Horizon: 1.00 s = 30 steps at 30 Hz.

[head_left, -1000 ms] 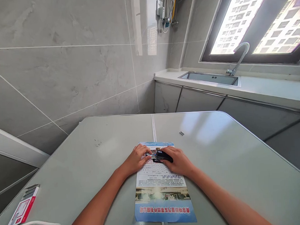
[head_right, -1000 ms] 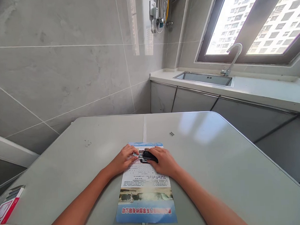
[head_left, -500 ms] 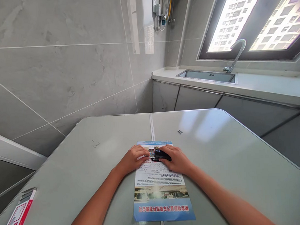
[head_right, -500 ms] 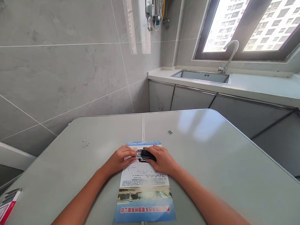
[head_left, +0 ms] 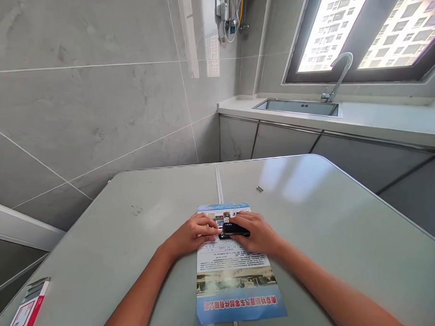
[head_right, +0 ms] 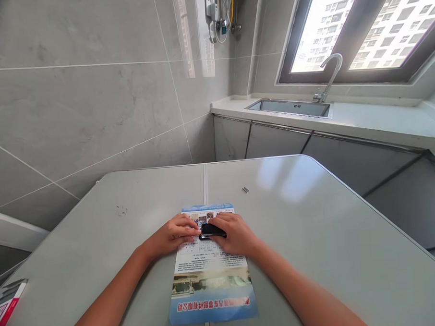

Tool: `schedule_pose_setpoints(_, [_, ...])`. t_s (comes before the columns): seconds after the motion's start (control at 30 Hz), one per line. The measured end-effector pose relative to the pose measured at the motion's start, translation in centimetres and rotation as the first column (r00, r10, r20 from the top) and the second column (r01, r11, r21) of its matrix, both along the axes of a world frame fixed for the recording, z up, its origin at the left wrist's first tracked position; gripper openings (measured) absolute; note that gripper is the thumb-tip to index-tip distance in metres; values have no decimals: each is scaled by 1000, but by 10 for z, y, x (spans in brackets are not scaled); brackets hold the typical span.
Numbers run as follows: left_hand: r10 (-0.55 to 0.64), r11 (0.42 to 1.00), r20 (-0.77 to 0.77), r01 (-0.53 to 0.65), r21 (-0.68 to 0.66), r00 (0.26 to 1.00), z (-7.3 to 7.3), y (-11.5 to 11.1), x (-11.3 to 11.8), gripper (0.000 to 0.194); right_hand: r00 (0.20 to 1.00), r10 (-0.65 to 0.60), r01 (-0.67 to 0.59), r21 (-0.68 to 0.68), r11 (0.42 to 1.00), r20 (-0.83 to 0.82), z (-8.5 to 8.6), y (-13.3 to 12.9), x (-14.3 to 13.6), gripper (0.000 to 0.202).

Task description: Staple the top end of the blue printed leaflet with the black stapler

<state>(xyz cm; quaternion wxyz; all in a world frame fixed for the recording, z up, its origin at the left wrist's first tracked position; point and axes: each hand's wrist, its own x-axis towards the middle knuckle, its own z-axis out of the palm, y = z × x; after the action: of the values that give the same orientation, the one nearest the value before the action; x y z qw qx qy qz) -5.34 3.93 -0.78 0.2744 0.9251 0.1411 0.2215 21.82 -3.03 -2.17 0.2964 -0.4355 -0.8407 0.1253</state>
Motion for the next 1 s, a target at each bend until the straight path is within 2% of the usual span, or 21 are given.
schedule_pose_setpoints(0.27, [86,995,87,-81,-67,992,-5,2,-6,9,996,27,-27,-1,1000,-80,0,3,9,23])
schedule_pose_setpoints(0.3, [116,989,88,-108,-100,989,-5,-1,-5,11,995,50,-49,7,999,-89,1,2,7,22])
schedule_pose_setpoints(0.4, [188,968,80,-171,-184,979,-1,-8,1,34,986,134,-130,48,990,-103,5,-4,-4,20])
schedule_pose_setpoints(0.5, [120,980,87,-104,-168,989,1,-13,7,40,976,193,-185,81,979,-100,8,-10,-17,16])
schedule_pose_setpoints(0.7, [7,998,6,-7,-59,1000,-7,-13,12,24,965,259,-254,97,962,-45,6,-14,-27,15])
schedule_pose_setpoints(0.8, [18,999,-18,-19,-26,1000,-6,-12,13,33,965,260,-258,74,963,-26,4,-12,-23,12])
schedule_pose_setpoints(0.9, [180,984,-24,-180,11,983,-6,-8,12,38,989,139,-137,40,990,-50,5,-4,-8,19])
schedule_pose_setpoints(1.0, [380,920,-68,-368,138,923,-13,-1,9,26,982,-167,167,-10,986,-86,6,10,23,28])
